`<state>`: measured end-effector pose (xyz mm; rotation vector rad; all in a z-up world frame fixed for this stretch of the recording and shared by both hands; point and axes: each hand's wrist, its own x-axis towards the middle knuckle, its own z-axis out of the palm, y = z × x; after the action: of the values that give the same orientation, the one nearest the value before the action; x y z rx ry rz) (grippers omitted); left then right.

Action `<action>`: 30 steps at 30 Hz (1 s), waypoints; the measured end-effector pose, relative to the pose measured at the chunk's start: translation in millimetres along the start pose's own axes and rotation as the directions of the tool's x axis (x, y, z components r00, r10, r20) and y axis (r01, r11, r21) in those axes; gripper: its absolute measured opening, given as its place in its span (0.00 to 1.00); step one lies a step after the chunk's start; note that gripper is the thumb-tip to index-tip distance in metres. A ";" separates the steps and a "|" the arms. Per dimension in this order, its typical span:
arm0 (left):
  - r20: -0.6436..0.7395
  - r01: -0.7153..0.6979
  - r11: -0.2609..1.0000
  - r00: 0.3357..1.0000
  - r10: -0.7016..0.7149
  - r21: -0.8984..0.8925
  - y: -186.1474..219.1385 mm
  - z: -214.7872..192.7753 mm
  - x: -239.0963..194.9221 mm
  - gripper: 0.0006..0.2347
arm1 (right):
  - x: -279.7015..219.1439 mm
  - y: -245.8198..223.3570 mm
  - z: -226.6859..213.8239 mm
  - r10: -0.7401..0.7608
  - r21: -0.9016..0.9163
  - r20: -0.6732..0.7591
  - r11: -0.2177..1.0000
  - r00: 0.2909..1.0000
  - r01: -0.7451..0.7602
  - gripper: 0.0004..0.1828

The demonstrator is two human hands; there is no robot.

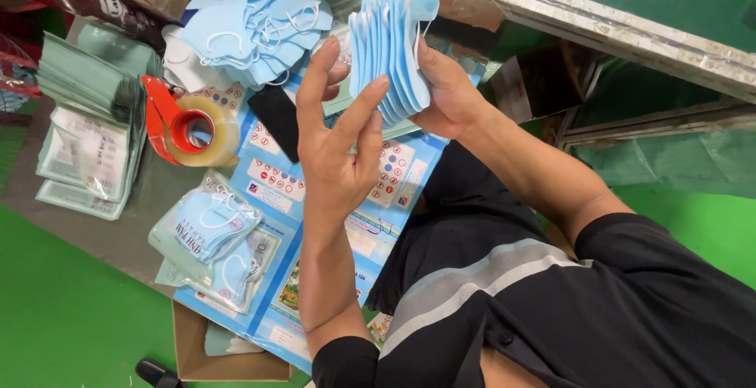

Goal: Packaging face masks into plastic bags and organizing them on a conveyor belt.

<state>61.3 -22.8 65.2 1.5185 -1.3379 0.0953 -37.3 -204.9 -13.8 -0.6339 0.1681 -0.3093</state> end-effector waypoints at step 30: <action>-0.011 0.090 0.435 0.984 -0.180 0.896 -322.8 -23.4 -15.9 0.05 | -52.1 92.0 -46.8 0.417 -0.115 -0.276 0.880 0.866 -0.461 0.29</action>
<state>311.7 -56.0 -137.7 2.5605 -1.2619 0.7677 -76.5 -143.5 -103.4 -0.7127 0.5758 0.0770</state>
